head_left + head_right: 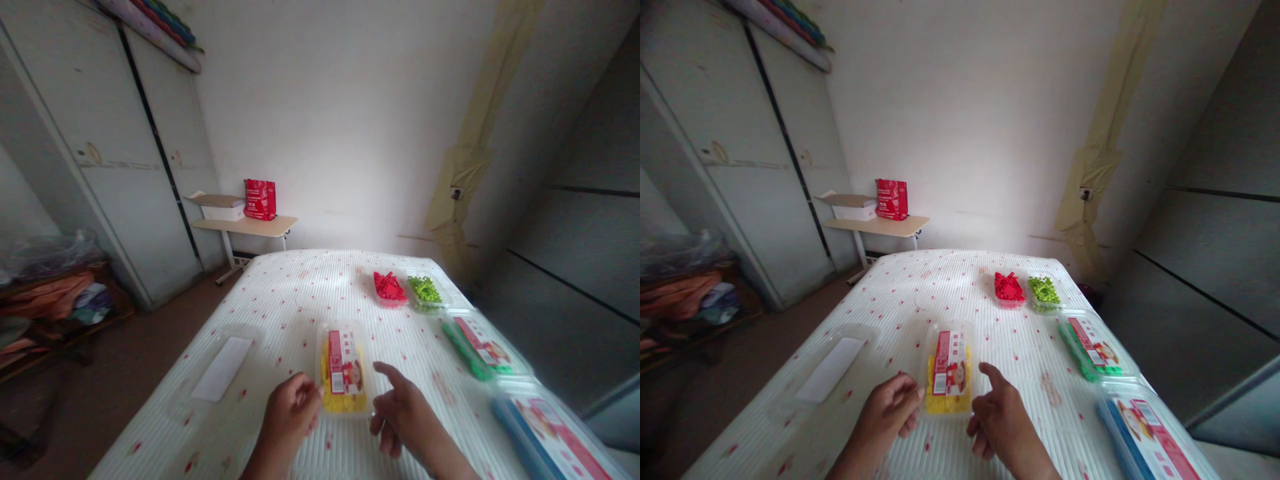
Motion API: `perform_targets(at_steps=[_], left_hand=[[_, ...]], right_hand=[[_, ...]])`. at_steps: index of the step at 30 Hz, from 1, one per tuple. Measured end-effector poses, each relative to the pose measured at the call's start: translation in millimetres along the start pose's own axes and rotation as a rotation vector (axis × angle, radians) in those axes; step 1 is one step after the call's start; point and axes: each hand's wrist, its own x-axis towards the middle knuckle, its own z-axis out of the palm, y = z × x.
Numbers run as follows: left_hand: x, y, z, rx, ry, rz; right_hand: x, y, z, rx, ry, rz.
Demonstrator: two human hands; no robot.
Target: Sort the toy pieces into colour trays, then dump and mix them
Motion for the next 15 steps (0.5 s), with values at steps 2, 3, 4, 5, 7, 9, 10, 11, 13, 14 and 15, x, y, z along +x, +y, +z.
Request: perform_targets(at_steps=[2, 3, 4, 5, 7, 9, 10, 11, 13, 14, 15], left_hand=[[0.2, -1.8, 0.0, -0.036, -0.032, -0.020], [0.4, -3.0, 0.1, -0.057, -0.041, -0.035], [0.4, -4.1, 0.3, -0.078, -0.042, -0.053], [0.3, -4.8, 0.4, -0.097, -0.035, -0.066], [-0.2, -4.6, 0.6, -0.124, -0.017, -0.079], [-1.2, -2.6, 0.2, -0.151, -0.020, -0.093], [-1.6, -1.3, -0.2, -0.166, -0.030, -0.100], [-1.9, -0.2, -0.6, -0.181, -0.040, -0.108], [-1.9, 1.0, -1.3, -0.208, -0.049, -0.122], [-1.5, 1.0, -1.5, -0.218, -0.049, -0.129], [-1.1, 0.7, -1.6, -0.225, -0.048, -0.133]], right_hand=[[-1.5, 1.9, 0.3, 0.002, -0.022, 0.012], [-2.0, 2.5, 0.5, 0.006, -0.029, 0.017], [-2.4, 2.7, 0.8, 0.009, -0.035, 0.021], [-2.6, 2.5, 1.2, 0.011, -0.036, 0.026], [-2.7, 1.2, 1.9, 0.015, -0.037, 0.034], [-2.3, -0.3, 2.2, 0.028, -0.034, 0.043], [-2.0, -0.5, 2.1, 0.042, -0.030, 0.048], [-1.6, -0.2, 1.7, 0.063, -0.026, 0.049], [-0.5, 2.0, 0.6, 0.120, -0.022, 0.046], [0.1, 3.8, -0.1, 0.146, -0.022, 0.040], [0.9, 6.0, -0.8, 0.168, -0.024, 0.032]])
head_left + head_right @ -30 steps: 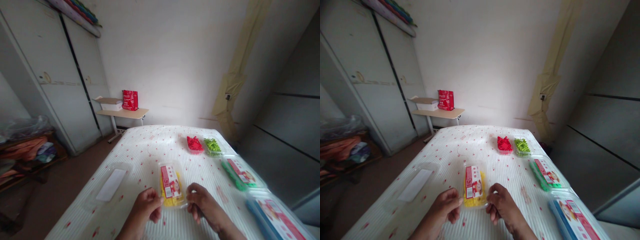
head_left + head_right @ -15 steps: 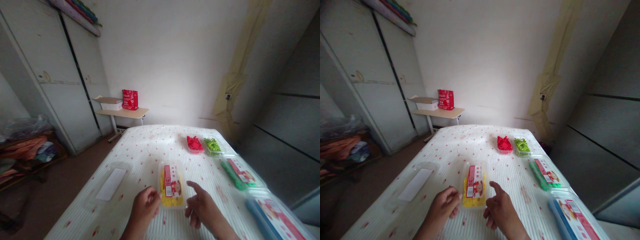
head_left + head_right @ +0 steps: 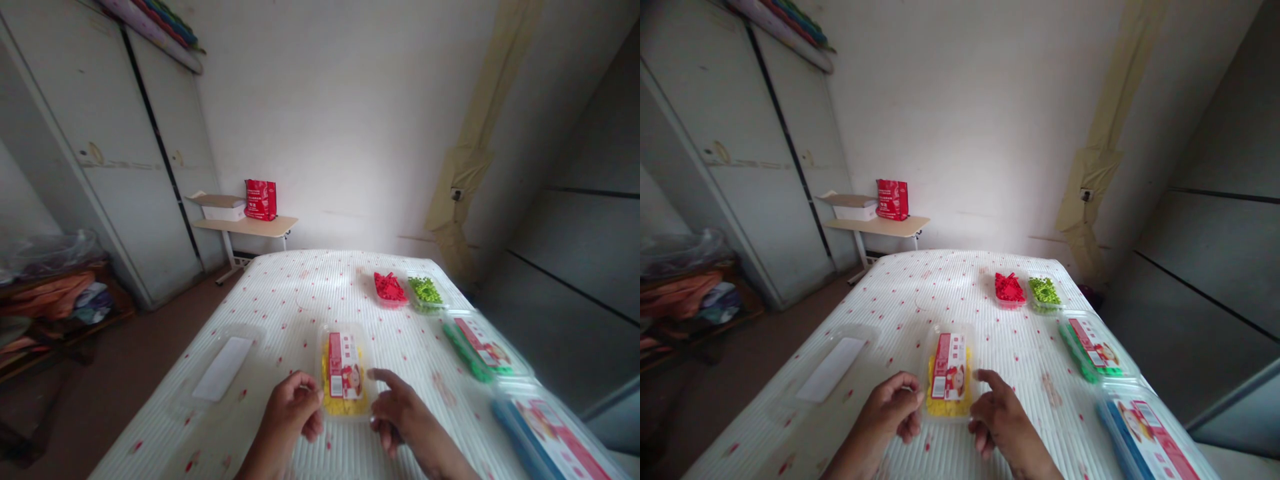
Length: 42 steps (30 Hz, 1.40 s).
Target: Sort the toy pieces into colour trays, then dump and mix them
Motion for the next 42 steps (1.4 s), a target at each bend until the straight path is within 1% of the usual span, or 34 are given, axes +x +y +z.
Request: perform_targets(at_steps=[5, 8, 10, 13, 15, 17, 20, 22, 24, 26, 29, 31, 34, 36, 39, 42], left_hand=[[2, 3, 0, -0.005, -0.016, -0.008], [6, 10, 1, 0.062, 0.013, 0.013], [13, 13, 1, 0.132, 0.050, 0.057], [30, 15, 2, 0.190, 0.123, 0.162], [44, 17, 4, 0.160, 0.180, 0.214], [57, 19, 8, 0.071, 0.208, 0.222], [70, 24, 16, -0.059, 0.184, 0.232], [75, 25, 20, -0.085, 0.161, 0.252], [78, 24, 24, -0.105, 0.147, 0.272], [80, 22, 25, -0.120, 0.146, 0.282], [81, 20, 25, -0.136, 0.153, 0.286], [82, 20, 24, -0.147, 0.158, 0.283], [84, 18, 24, -0.171, 0.179, 0.269], [86, 16, 24, -0.192, 0.194, 0.255], [86, 13, 24, -0.227, 0.194, 0.240], [85, 12, 24, -0.265, 0.162, 0.238]], right_hand=[[4, 7, -4, 0.055, 0.007, -0.027], [6, 4, -4, 0.053, -0.003, -0.027], [6, 0, -3, 0.036, -0.023, -0.011], [6, -5, -3, -0.002, -0.039, 0.009], [6, -7, -2, -0.027, -0.037, 0.016], [5, -8, -3, -0.056, -0.049, 0.026], [4, -11, -8, -0.122, -0.096, 0.025], [5, -14, -13, -0.166, -0.104, 0.008], [12, -18, -19, -0.193, -0.053, -0.048], [24, -22, -22, -0.239, 0.054, -0.159], [53, -28, -21, -0.380, 0.219, -0.325], [74, -30, -17, -0.472, 0.291, -0.394], [97, -32, -8, -0.535, 0.343, -0.454], [105, -32, -4, -0.541, 0.363, -0.472], [108, -32, -2, -0.554, 0.390, -0.488], [106, -32, -2, -0.564, 0.407, -0.493]])
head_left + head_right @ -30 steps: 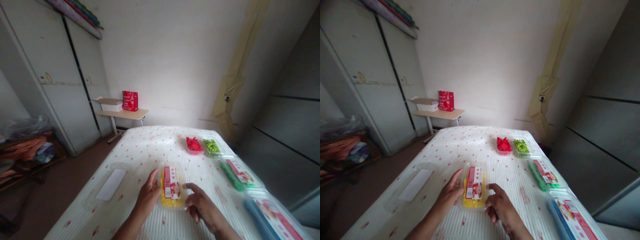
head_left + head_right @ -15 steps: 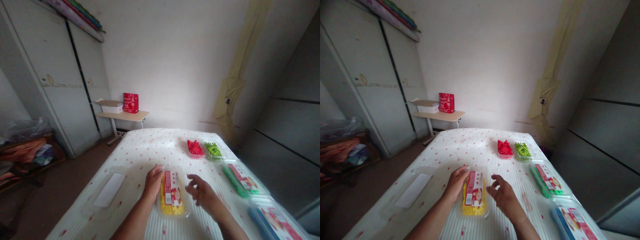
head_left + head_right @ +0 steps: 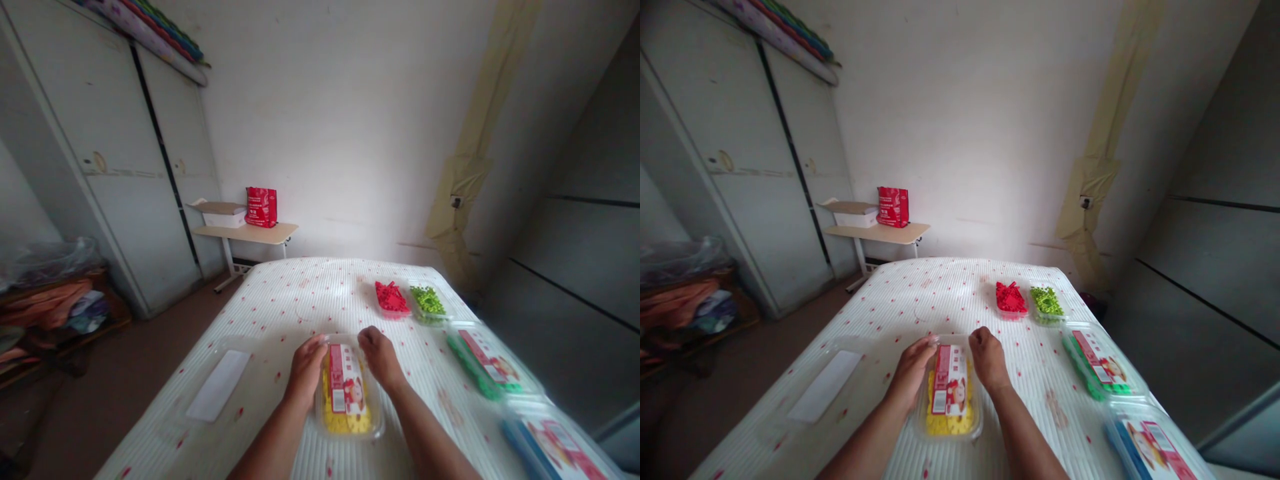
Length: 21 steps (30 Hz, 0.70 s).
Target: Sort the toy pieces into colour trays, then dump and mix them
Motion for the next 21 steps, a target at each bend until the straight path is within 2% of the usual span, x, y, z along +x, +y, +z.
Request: perform_targets(at_steps=[4, 8, 11, 16, 21], left_hand=[[-1, -5, -2, -0.046, -0.014, 0.007], [2, -14, -5, -0.070, 0.062, -0.009], [2, -15, -7, -0.079, 0.069, -0.008], [1, -8, -7, -0.101, 0.006, -0.006], [-1, -7, -3, -0.120, 0.031, 0.000]], right_hand=[[-2, -1, -2, 0.021, 0.023, 0.015], [-3, -2, -3, 0.112, 0.042, 0.059], [-1, -1, -6, 0.219, 0.070, 0.119], [3, 9, -24, 0.394, 0.160, 0.226], [2, 18, -46, 0.469, 0.194, 0.283]])
